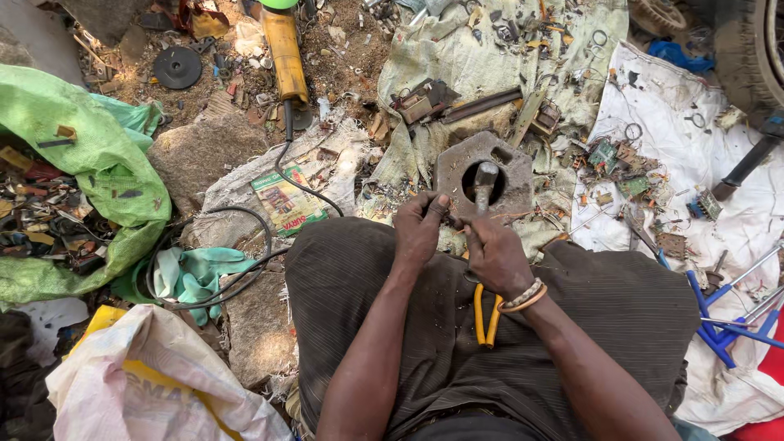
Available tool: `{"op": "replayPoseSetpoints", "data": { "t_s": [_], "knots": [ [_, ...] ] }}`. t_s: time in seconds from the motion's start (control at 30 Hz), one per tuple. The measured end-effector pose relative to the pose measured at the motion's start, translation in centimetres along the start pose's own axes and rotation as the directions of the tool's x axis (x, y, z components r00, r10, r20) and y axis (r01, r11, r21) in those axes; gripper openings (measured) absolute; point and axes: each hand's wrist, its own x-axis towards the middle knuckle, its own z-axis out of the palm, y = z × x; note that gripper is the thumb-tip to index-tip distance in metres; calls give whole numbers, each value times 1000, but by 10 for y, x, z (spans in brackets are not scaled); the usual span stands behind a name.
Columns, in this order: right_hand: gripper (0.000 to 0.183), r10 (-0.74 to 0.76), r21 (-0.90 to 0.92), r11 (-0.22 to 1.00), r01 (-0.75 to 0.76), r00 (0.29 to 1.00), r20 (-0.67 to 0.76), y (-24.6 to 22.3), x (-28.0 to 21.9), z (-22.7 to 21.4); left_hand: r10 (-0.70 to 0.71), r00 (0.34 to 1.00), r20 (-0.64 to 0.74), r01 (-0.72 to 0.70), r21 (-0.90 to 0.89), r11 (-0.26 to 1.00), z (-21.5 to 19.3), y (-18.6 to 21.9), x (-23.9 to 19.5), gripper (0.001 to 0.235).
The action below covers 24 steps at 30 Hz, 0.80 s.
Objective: The person sits cross-legged and uses a hammer and pliers to strip copper wire from small electronic components. The person repeatedly strikes the components on a metal block and pulls out the wire with pliers.
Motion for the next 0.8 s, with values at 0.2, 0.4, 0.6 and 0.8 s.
{"op": "replayPoseSetpoints", "data": {
  "t_s": [0.2,0.4,0.6,0.8],
  "knots": [
    [19,177,69,982,-175,984,-24,3,3,-3,22,998,-65,-17,86,996,12,-5,-3,24],
    [19,125,107,987,-116,990,-73,-10,10,1,41,986,-161,-38,19,999,13,-3,3,19],
    [25,370,195,901,-387,922,116,5,10,-4,81,996,-31,-81,-12,997,-1,9,4,26],
    [17,-102,-183,982,55,960,-261,16,14,-22,-41,998,47,40,16,999,2,17,1,32]
  ]
}}
